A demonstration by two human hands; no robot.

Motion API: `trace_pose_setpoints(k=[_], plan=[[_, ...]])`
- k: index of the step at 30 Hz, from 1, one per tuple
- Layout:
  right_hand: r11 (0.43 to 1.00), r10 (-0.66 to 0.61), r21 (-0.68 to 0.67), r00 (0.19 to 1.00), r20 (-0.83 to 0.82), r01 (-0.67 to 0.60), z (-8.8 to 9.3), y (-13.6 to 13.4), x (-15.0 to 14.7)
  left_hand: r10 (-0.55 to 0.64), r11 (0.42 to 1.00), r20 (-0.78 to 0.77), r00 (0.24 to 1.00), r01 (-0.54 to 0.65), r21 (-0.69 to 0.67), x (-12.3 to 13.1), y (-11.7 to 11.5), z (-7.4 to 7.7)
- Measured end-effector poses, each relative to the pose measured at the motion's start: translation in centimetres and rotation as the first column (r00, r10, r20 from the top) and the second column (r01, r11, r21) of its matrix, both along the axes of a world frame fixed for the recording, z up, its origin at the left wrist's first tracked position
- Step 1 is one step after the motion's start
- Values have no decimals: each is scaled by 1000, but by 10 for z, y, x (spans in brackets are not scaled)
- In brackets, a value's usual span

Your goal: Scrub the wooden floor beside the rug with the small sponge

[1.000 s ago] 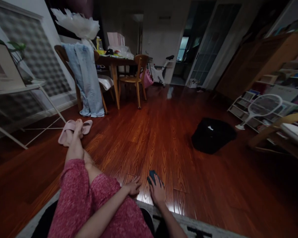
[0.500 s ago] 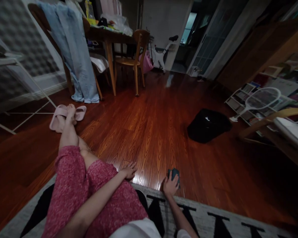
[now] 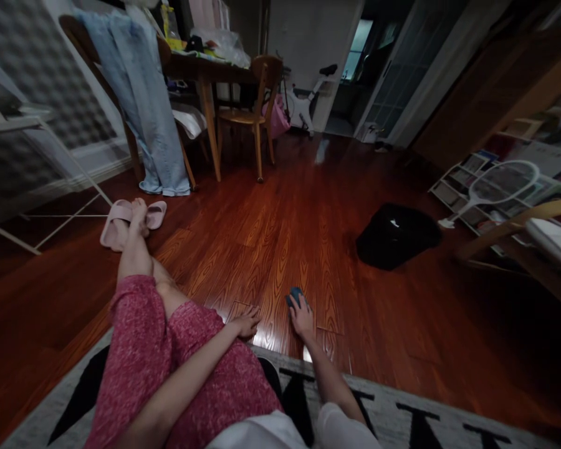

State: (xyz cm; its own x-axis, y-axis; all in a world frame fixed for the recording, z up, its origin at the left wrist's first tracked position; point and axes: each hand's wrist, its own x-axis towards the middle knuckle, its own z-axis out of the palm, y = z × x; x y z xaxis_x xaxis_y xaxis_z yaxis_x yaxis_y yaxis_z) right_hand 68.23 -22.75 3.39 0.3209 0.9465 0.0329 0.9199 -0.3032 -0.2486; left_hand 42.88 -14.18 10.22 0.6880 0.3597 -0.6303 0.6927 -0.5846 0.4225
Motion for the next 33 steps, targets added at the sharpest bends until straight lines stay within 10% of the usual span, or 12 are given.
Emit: trace_pose_setpoints(k=[7,13,20,26,29,33], plan=[[899,-437,14,899,12,437,-18,-91,89,19,1000,13,1000,-19,-23,2,-1,5],[876,-482,-4,875,52,483,-39,-136,57,17,999,-6,1000,-17,-40,5,1,5],[998,-44,-41,998,51,46,-35,-110,-24,25,999,-14,1000,-25,-35,5,-1,6],[956,292,-3,956,21,-292,-29,-73,-20,60,998,17,998,-60,-23,4,-4,10],[965,260,25,965,40,-261,-25,-53,9,72,997,25,997,-72,-34,5,-5,12],[996,-79,43,995,68,77,-25,-24,41,107,993,33,994,-106,-44,5,-5,14]])
